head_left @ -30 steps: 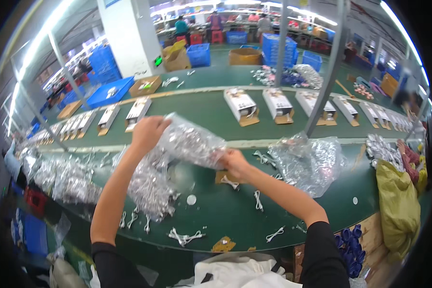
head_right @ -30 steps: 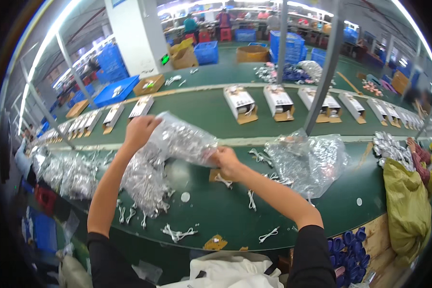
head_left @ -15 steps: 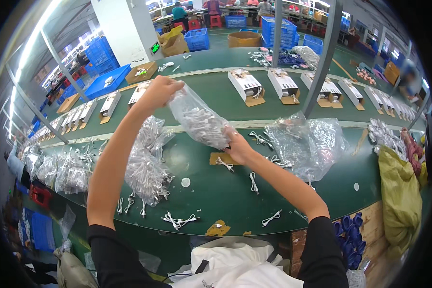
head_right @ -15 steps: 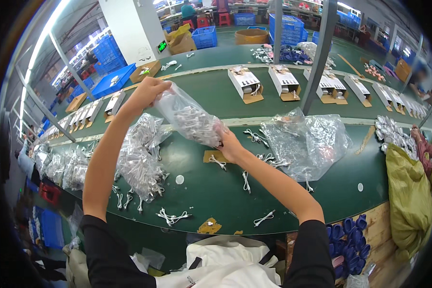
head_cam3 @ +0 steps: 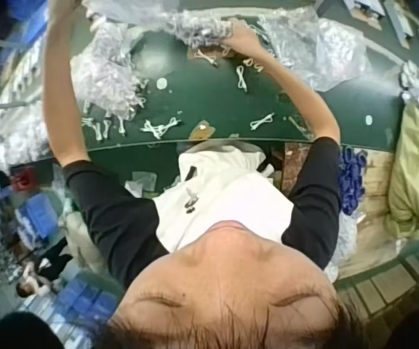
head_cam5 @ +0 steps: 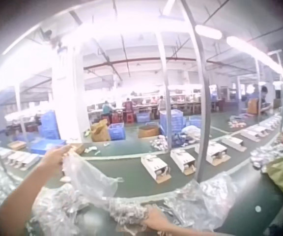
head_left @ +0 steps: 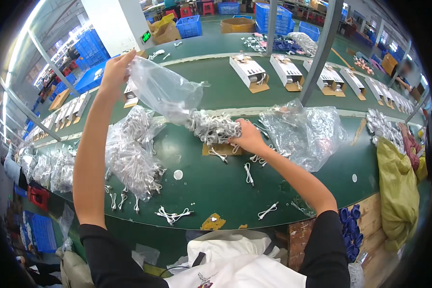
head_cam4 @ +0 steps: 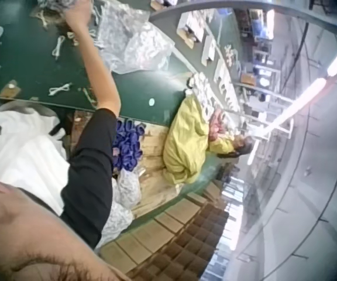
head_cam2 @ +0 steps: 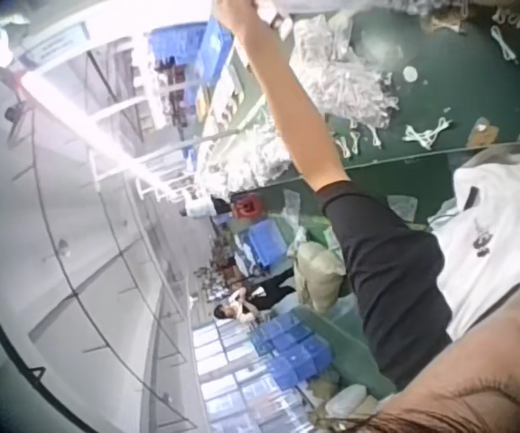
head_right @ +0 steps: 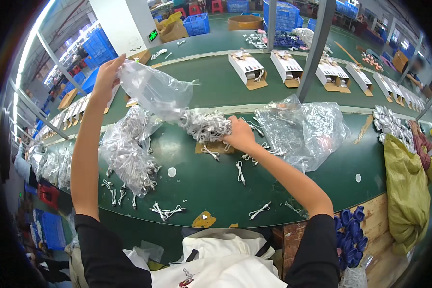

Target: Packing small electronic components and wiring into cardboard boxes on an assembly line.

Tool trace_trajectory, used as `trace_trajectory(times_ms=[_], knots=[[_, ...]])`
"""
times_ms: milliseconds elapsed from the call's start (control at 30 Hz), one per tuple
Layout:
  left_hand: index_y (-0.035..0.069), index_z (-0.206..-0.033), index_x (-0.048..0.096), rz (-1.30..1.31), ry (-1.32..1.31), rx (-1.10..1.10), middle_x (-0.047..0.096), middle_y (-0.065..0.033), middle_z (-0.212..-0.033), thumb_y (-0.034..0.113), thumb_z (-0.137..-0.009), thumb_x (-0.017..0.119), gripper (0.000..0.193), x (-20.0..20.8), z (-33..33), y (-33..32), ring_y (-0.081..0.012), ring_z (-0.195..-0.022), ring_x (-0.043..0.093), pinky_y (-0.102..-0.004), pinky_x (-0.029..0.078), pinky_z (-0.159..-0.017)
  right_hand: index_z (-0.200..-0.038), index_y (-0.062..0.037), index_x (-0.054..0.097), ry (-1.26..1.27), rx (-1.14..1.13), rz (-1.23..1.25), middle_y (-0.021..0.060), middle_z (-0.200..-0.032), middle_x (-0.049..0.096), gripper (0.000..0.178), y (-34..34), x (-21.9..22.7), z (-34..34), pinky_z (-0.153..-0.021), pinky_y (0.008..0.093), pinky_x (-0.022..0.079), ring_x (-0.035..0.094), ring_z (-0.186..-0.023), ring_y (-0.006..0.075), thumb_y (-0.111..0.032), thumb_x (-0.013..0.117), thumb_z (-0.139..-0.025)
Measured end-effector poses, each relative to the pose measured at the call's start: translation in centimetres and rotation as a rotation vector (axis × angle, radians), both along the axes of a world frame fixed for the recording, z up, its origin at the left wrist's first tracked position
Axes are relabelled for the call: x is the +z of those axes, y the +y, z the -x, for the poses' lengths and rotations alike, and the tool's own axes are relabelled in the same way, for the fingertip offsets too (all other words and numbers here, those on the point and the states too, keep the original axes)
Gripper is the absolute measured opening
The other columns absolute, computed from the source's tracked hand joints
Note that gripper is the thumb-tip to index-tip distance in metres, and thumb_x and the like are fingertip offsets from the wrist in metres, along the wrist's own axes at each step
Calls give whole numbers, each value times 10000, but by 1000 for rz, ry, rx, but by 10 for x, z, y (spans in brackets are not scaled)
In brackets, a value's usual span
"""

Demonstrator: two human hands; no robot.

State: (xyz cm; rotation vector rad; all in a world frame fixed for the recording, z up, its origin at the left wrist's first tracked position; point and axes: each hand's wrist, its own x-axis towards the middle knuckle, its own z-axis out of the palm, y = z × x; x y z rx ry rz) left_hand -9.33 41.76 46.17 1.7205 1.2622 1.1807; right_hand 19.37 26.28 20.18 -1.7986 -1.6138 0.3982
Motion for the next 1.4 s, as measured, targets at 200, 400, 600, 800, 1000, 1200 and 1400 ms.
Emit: trace_trajectory(times_ms=[200, 400, 600, 800, 1000, 1200, 1400], knots=[[57, -840, 697, -210, -36, 170, 563, 39, -634, 370, -866, 636, 320, 12, 73, 28, -43, -504, 417, -230, 288, -473, -1368, -100, 370, -306, 69, 26, 181, -1296, 442, 927, 8, 14, -8, -984, 539, 369, 413, -1226, 371, -441, 793, -617], [78, -788, 669, -181, 111, 180, 495, 68, -609, 399, -867, 633, 332, 41, 115, 23, -37, -486, 373, -216, 269, -463, -1475, -177, 201, -312, 254, -10, 206, -1489, 235, 1087, 37, 40, 37, -1095, 604, 169, 160, -1380, 455, -563, 760, -626], [116, -794, 631, -171, 115, 213, 444, 90, -627, 399, -904, 599, 305, 49, 185, -12, -17, -541, 386, -200, 265, -478, -1295, -229, 524, -631, 648, 264, 142, -1473, 301, 611, 66, 46, 81, -1080, 528, 250, 332, -1322, 385, -506, 676, -772], [95, -928, 611, -460, 92, 524, 511, 83, -765, 312, -964, 519, 239, 41, 306, -117, -20, -606, 399, -200, 289, -502, -1153, -172, 611, -426, 776, 155, 78, -1247, 561, 335, 120, 58, 83, -1019, 437, 391, 465, -1212, 328, -296, 626, -842], [2, -1234, 550, -558, 280, 938, 583, -115, -1205, 254, -971, 491, 369, -72, 521, -312, -238, -1067, 553, -346, 420, -907, -1283, -156, 506, -603, 586, -313, 102, -1351, 490, 493, 212, 4, 91, -944, 399, 468, 525, -1160, 305, -34, 557, -808], [4, -1227, 554, -280, 372, 885, 583, -122, -1201, 240, -969, 486, 357, -195, 544, -259, -248, -1063, 556, -349, 424, -908, -830, -105, 592, -734, 629, -421, 75, -902, 599, 128, 257, -26, 98, -715, 414, 534, 614, -892, 274, -171, 653, -739], [7, -1217, 560, 82, 616, 1223, 581, -131, -1197, 224, -966, 480, 342, -283, 554, -442, -260, -1059, 560, -354, 428, -908, -762, -100, 645, -724, 593, -200, 89, -854, 614, 69, 240, 5, 59, -753, 415, 514, 611, -887, 286, -157, 605, -766]])
